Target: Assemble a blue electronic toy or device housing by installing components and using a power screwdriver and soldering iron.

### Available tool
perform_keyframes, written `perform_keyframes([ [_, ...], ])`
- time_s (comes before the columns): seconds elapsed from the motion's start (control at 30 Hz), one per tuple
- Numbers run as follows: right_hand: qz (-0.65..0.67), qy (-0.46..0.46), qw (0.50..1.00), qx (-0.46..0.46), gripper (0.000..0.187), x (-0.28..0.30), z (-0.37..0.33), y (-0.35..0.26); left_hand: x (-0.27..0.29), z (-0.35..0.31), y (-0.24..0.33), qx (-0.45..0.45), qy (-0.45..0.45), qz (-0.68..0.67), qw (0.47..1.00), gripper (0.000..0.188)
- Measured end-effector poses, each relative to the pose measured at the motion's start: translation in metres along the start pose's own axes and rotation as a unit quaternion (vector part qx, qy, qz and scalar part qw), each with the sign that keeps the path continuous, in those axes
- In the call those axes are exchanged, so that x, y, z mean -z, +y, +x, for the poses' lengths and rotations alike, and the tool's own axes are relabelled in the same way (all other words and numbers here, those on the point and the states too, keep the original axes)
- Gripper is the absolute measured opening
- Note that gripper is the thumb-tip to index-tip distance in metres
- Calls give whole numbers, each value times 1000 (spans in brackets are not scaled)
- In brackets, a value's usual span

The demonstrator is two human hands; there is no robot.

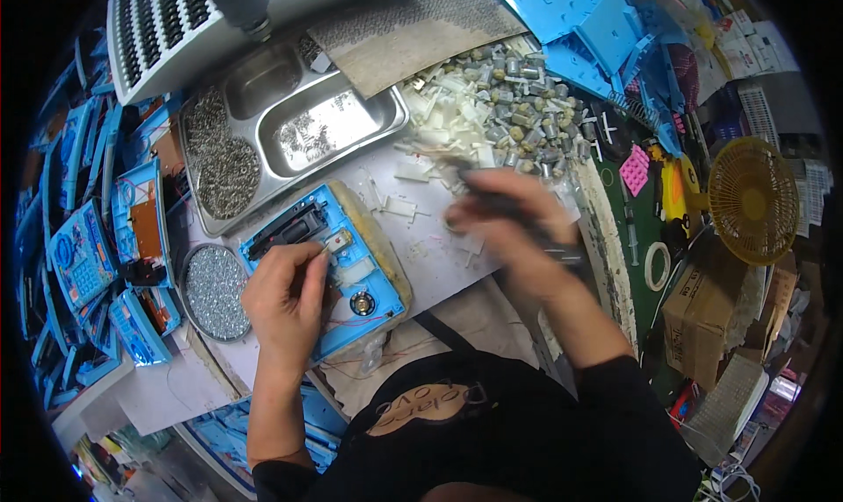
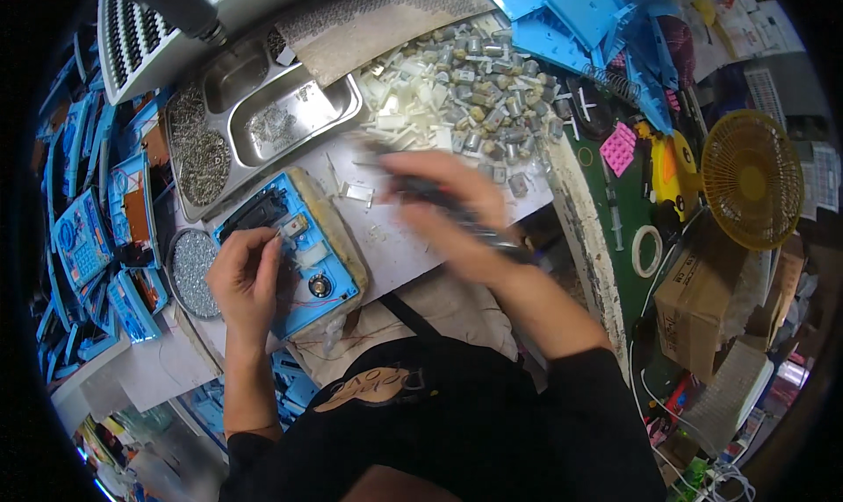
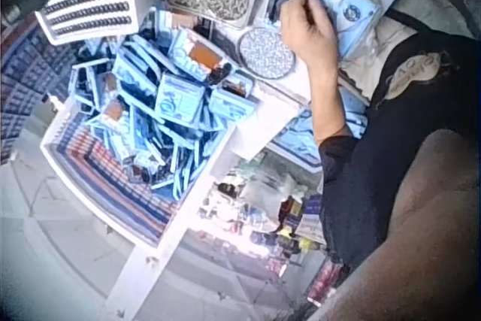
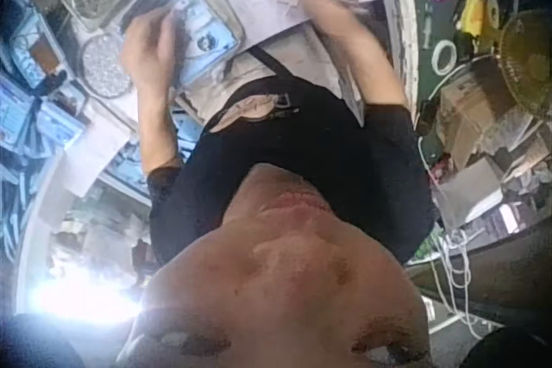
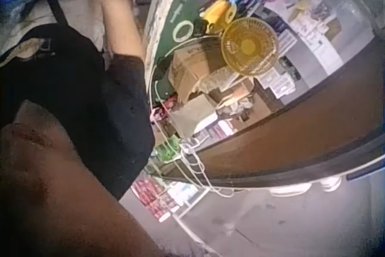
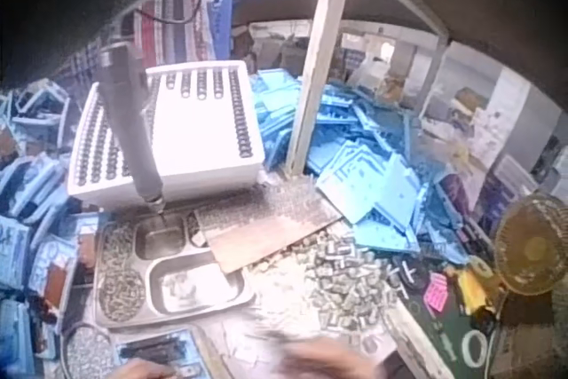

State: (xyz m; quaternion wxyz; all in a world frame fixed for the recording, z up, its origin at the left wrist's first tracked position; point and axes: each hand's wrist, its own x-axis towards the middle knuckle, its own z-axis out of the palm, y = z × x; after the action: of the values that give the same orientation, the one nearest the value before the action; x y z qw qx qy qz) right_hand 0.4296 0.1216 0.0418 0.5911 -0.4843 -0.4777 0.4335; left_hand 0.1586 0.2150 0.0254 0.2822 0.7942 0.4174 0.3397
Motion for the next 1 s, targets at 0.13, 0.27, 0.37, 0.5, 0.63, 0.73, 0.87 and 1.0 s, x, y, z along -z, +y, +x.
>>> perform_keyframes([
  [0.13, -126, -115, 974, 150, 53, -72, 62, 22, 7, -4, -3, 81, -4, -89, 993, 6],
  [0.27, -72, -166, 975, 130, 48, -97, 71, 39, 3, -11, -13, 149, 6, -187, 971, 5],
  [0.37, -86, -171, 973, 125, 50, -100, 72, 37, 4, -14, -18, 152, 3, -190, 970, 5],
  [0.5, -72, -154, 984, 53, 53, -96, 64, 42, 9, -8, -7, 211, -15, -240, 947, 7],
  [0.63, -48, -102, 993, 41, 52, -103, 59, 44, 5, -10, -6, 280, -7, -296, 913, 7],
  [0.73, -50, -87, 993, 59, 53, -104, 56, 47, 5, -10, -5, 283, -5, -298, 912, 7],
  [0.87, -106, -89, 985, 98, 51, -101, 53, 46, 1, -8, -4, 212, 19, -235, 948, 6],
  [1.0, -194, -82, 968, 139, 48, -75, 48, 32, -2, 2, -4, -32, 70, 15, 997, 15],
])
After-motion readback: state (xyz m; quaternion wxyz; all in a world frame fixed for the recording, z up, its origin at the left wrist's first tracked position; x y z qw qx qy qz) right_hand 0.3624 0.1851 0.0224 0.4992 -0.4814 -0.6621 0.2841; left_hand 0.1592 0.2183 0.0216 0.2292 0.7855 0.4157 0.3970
